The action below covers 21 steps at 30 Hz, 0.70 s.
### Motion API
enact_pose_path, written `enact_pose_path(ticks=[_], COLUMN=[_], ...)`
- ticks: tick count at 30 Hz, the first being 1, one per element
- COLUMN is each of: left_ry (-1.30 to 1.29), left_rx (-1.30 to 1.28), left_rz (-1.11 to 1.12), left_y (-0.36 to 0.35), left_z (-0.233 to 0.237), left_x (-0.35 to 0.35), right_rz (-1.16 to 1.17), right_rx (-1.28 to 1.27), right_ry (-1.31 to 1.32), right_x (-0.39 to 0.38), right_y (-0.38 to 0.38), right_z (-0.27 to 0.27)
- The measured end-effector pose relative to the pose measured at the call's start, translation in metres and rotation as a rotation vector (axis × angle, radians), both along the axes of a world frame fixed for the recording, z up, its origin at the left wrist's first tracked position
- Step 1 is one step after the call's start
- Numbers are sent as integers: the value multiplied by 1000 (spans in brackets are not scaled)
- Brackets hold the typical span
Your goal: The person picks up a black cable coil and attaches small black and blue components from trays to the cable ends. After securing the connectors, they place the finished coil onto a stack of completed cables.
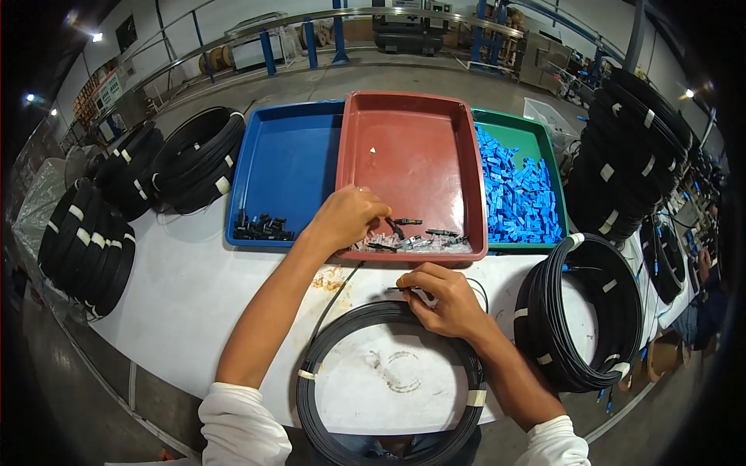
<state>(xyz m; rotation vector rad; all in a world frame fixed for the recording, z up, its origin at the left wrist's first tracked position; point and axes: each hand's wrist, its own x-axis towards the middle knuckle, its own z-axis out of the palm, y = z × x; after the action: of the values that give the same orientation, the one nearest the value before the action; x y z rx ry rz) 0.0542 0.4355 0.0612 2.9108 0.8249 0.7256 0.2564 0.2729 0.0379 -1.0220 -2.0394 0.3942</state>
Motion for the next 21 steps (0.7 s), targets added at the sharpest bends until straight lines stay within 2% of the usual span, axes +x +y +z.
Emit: enact_pose_path(ticks=[4, 12, 14, 16, 18, 21], left_ry=[55, 157, 18, -1, -109, -273], left_rx=[122, 135, 5, -37, -192, -266], left_rz=[-213, -173, -168, -133, -34, -38], left_y=[8, 9, 6, -7, -30, -59], left_z=[-14, -13, -10, 2, 11, 9], left_x=[12, 20, 15, 9, -1, -15], right_rz=[-7, -10, -40, -47, -51, -49], right_rx=[-21, -3, -6, -52, -33, -17], right_ry=[-54, -65, -37, -24, 23, 32], right_x=[1, 1, 0, 0, -1, -1], right_y=[-1, 0, -1, -2, -2, -2], right_z=[2, 0, 2, 4, 3, 2])
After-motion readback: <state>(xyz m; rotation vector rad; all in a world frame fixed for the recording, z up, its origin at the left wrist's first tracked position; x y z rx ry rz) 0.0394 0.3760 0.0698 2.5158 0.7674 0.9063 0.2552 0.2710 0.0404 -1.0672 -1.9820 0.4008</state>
